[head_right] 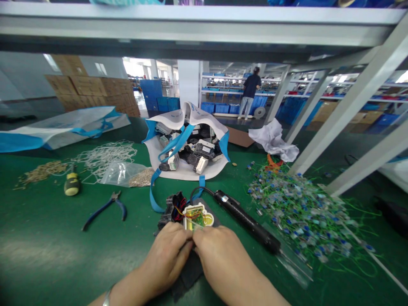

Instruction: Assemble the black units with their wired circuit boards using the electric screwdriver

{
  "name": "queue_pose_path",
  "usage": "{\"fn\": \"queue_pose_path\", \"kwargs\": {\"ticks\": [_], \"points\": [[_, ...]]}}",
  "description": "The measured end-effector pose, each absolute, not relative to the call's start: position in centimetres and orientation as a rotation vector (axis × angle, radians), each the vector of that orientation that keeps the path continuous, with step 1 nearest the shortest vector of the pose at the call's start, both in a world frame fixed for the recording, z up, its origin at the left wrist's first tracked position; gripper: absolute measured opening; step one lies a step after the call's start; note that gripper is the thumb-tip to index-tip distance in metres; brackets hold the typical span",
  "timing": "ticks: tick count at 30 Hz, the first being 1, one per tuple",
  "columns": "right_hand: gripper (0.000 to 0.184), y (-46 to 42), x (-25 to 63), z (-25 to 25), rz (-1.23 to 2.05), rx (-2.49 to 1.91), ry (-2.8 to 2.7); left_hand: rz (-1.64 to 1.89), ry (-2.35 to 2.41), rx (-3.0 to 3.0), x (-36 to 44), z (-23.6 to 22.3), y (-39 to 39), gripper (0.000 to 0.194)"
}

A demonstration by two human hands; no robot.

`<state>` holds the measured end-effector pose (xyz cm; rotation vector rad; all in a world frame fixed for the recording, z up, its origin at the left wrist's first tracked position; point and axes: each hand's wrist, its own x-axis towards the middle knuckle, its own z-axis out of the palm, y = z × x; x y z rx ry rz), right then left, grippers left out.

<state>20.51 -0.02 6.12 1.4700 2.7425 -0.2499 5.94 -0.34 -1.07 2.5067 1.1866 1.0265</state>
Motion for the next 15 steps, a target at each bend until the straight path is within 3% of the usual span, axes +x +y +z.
{"fn": "queue_pose_path", "kwargs": {"ticks": [5,11,15], "points": [[0.021,-0.1,20.55,6.34,-0.349,1.462,2.696,1.033,1.379,2.572,6.13,-1.14,-0.22,0.013],[0.024,-0.55,20.2,6.32,-0.266,1.293,2.583,0.55,1.746,2.558,6.4,-0.76,-0.14,0.012],[0.021,-0.52,20.47,5.6,-0.287,1.252,2.674,0.547,1.687,2.626,6.54,-1.07,0.1,0.009]]}}
